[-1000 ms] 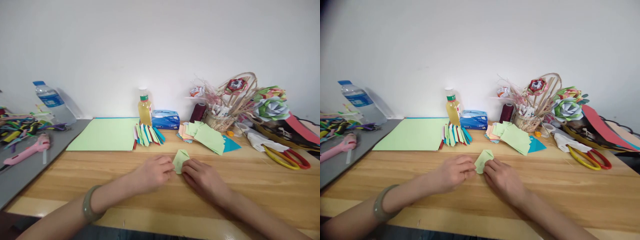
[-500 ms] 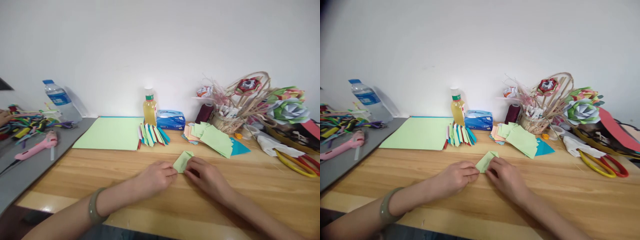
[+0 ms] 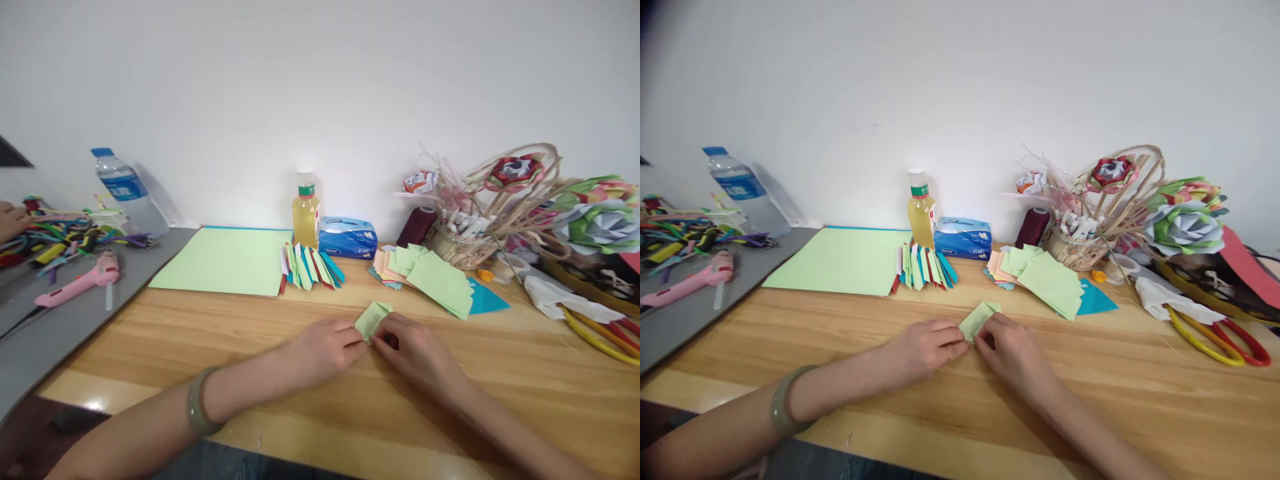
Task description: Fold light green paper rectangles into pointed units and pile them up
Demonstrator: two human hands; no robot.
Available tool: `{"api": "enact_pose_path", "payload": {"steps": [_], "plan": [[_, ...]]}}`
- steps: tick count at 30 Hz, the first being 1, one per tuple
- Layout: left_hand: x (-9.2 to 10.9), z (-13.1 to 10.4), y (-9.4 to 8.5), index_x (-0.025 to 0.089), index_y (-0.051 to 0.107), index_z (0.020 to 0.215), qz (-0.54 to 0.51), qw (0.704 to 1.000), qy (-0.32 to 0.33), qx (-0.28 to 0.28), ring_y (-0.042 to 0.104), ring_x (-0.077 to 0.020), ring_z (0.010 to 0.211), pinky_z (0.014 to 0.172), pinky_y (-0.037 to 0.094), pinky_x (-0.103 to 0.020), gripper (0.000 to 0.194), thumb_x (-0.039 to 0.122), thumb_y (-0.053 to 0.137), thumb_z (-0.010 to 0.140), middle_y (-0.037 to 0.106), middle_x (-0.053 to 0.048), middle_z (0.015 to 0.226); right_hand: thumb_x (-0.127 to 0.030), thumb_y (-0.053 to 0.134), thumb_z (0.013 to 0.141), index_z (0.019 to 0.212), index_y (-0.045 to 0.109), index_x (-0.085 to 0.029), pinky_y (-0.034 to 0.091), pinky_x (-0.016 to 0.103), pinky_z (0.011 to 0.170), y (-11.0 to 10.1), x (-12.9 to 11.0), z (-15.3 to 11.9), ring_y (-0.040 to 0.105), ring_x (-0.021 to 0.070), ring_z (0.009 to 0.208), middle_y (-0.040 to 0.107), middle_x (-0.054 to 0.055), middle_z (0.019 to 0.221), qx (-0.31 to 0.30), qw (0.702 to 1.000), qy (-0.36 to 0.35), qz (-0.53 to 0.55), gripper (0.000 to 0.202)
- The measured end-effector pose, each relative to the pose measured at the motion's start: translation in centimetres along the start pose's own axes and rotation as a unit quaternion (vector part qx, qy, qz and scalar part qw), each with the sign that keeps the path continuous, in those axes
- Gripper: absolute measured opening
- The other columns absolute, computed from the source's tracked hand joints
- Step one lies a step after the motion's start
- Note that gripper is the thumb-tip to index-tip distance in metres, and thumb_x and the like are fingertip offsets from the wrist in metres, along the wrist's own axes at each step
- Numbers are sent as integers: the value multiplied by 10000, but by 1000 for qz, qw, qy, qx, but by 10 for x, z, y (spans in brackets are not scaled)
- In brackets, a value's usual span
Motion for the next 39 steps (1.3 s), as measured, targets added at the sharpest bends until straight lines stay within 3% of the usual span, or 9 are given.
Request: {"api": "enact_pose_path", "payload": {"steps": [5, 12, 18, 20, 22, 26, 30, 35, 39], "plan": [[-5, 0, 6, 153, 552, 976, -67, 995, -71, -24, 550, -153, 898, 799, 464, -280, 200, 204, 360, 950, 590, -55, 930, -210, 462, 823, 673, 562, -189, 403, 259, 553, 0, 1, -1, 573, 162, 641, 618, 43, 741, 11, 1000, -4, -5, 182], [-9, 6, 0, 153, 535, 934, -140, 977, -151, -58, 537, -133, 822, 736, 443, -242, 209, 257, 355, 958, 578, -26, 892, -196, 451, 846, 716, 573, -184, 341, 252, 530, 1, -5, -3, 591, 159, 650, 624, 41, 794, 6, 995, 12, -103, 178], [-4, 4, 0, 132, 552, 901, -64, 993, -84, -55, 492, -164, 862, 765, 428, -277, 244, 242, 342, 959, 523, -40, 880, -224, 448, 858, 785, 560, -192, 280, 265, 479, -1, -1, -8, 557, 143, 582, 600, 20, 812, 67, 981, 6, -182, 137], [-3, 2, -1, 136, 560, 919, -48, 995, -71, -45, 477, -173, 876, 763, 423, -283, 245, 239, 341, 959, 511, -43, 877, -196, 422, 866, 786, 566, -185, 309, 273, 508, -3, 0, -12, 540, 147, 588, 595, 32, 797, 102, 972, -32, -207, 165], [-3, 1, -1, 141, 566, 930, -41, 996, -64, -38, 469, -176, 886, 761, 419, -282, 243, 232, 343, 958, 506, -45, 880, -147, 388, 874, 832, 596, -182, 361, 285, 596, -5, -4, -18, 547, 161, 661, 605, 53, 828, 120, 963, -113, -214, 214], [-2, 2, -3, 149, 577, 918, -23, 998, -50, -30, 460, -180, 894, 763, 410, -285, 236, 226, 357, 954, 500, -43, 876, -115, 385, 882, 1053, 601, -183, 397, 346, 731, -3, -13, -33, 555, 209, 834, 626, 79, 910, 69, 941, -254, -212, 284], [-3, 3, -2, 143, 573, 906, -21, 998, -53, -21, 465, -174, 873, 752, 401, -282, 224, 239, 374, 950, 504, -40, 855, -142, 403, 883, 1102, 593, -169, 433, 389, 744, -10, -7, -40, 563, 234, 878, 646, 99, 958, 35, 937, -263, -226, 291], [-7, 2, -3, 154, 585, 940, -26, 998, -59, -12, 469, -162, 818, 708, 389, -273, 239, 265, 373, 953, 512, -26, 813, -90, 364, 869, 1205, 544, -164, 444, 417, 861, -15, 3, -46, 540, 236, 1077, 615, 106, 1174, 34, 933, -278, -227, 388], [-13, -2, -5, 173, 587, 1007, 16, 998, -54, -11, 468, -180, 865, 720, 392, -289, 207, 243, 403, 941, 538, -35, 867, -83, 357, 859, 1225, 539, -121, 441, 443, 912, -7, -10, -52, 539, 237, 1117, 590, 138, 1223, 29, 935, -290, -200, 411]]}}
Point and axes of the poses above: each hand's wrist, its own z-axis towards the middle knuckle, its own y-axis out of the palm, x = y × z, the point moved 6 cm from there along z, towards the middle knuckle
